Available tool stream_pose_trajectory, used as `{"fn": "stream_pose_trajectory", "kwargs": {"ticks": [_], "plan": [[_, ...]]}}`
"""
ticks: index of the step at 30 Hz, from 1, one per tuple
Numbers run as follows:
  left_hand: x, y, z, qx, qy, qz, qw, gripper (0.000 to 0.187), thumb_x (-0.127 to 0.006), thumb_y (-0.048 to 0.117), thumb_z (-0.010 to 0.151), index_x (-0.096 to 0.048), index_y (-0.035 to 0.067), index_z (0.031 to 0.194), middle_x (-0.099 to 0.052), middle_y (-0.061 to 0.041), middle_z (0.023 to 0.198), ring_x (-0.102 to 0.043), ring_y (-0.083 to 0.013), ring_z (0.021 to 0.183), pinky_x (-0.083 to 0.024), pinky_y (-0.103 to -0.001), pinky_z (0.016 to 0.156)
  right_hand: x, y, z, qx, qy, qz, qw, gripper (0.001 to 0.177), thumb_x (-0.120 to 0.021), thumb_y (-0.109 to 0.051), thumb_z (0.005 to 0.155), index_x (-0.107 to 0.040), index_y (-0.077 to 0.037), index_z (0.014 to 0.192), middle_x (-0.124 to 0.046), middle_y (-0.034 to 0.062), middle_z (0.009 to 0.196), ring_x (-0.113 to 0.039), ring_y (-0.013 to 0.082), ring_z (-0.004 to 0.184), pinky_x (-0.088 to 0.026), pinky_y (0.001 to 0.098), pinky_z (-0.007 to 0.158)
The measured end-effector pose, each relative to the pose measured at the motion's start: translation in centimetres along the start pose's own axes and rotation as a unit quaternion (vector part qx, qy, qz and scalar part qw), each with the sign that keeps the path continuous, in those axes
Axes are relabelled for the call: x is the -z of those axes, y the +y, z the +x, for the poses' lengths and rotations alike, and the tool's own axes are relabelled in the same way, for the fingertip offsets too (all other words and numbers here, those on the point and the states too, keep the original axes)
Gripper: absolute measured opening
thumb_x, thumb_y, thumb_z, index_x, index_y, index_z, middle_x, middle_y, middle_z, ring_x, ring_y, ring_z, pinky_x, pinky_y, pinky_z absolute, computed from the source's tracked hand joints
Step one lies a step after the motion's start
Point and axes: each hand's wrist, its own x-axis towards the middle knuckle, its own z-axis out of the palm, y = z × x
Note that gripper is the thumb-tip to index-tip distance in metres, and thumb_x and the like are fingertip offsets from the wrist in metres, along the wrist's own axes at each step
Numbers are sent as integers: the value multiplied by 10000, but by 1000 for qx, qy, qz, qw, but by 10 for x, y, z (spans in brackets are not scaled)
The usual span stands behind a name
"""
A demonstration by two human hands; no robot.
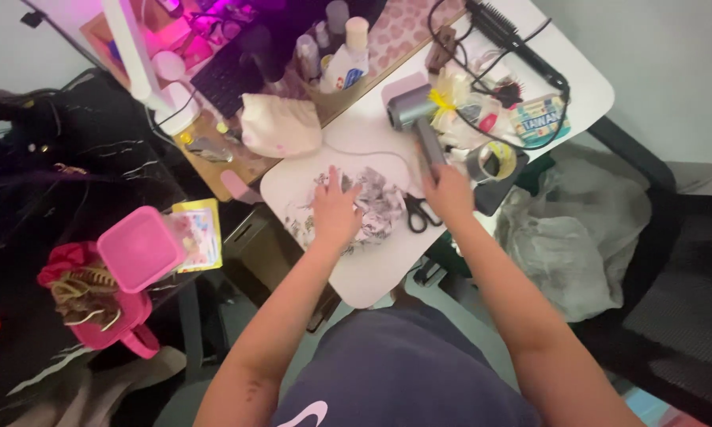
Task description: Organizing hair accessories, skincare products, and other beauty items into various storage containers and moving them between two desks.
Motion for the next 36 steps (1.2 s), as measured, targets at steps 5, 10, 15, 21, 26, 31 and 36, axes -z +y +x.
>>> {"fn": "stream_pose_trajectory", "kwargs": {"ticks": [5, 10, 15, 21, 26, 31, 36], "plan": [[-42, 17, 25, -73, 66, 13, 995, 507, -816, 263, 742, -713, 197, 1235, -331, -194, 1598, -369, -440, 1378, -323, -587, 1128, -6, 31, 24, -23, 20, -152, 988, 546, -807, -395, 796, -656, -18, 1161, -674, 197, 1108, -633, 402, 1057, -545, 510, 848], [-63, 24, 37, -79, 47, 24, 996, 515, -821, 307, 747, -701, 164, 1227, -325, -196, 1593, -343, -447, 1388, -303, -606, 1126, -15, 8, 34, -54, -28, -211, 976, 606, -841, -423, 719, -638, -9, 1113, -660, 190, 1121, -627, 378, 1111, -549, 502, 859], [-69, 24, 50, -46, 22, -2, 999, 443, -788, 289, 776, -718, 171, 1198, -386, -171, 1584, -337, -427, 1422, -293, -599, 1128, -51, -9, 48, -31, 5, -98, 995, 678, -843, -414, 745, -596, 81, 1138, -630, 293, 1089, -639, 448, 1002, -538, 522, 854], [-90, 11, 61, -65, 32, 46, 996, 427, -786, 289, 781, -734, 111, 1166, -424, -228, 1528, -330, -442, 1428, -254, -630, 1148, -73, 27, 66, -3, -48, -3, 999, 340, -645, -223, 948, -615, 21, 1183, -649, 285, 1093, -668, 465, 1000, -539, 547, 889], [-79, 9, 65, -45, 55, 92, 993, 340, -771, 273, 789, -765, 83, 1071, -433, -217, 1537, -324, -430, 1455, -222, -651, 1169, -59, 67, 62, -68, -11, -68, 995, 274, -554, -75, 917, -600, 11, 1173, -626, 296, 1155, -673, 470, 976, -557, 552, 806], [-67, -3, 64, -4, 104, 111, 988, 283, -745, 262, 769, -778, 72, 975, -401, -269, 1529, -329, -487, 1417, -212, -672, 1125, -55, 66, 59, -92, -38, -113, 989, 352, -564, -115, 920, -556, -9, 1255, -628, 285, 1122, -678, 469, 960, -560, 565, 778], [-112, -60, 70, 97, 67, 97, 988, 256, -614, 190, 942, -751, 27, 1083, -406, -312, 1530, -498, -464, 1194, -478, -576, 934, -46, 61, 56, -21, -42, -182, 982, 416, -684, -324, 859, -619, -4, 1118, -668, 245, 1056, -696, 426, 991, -586, 527, 765]]}}
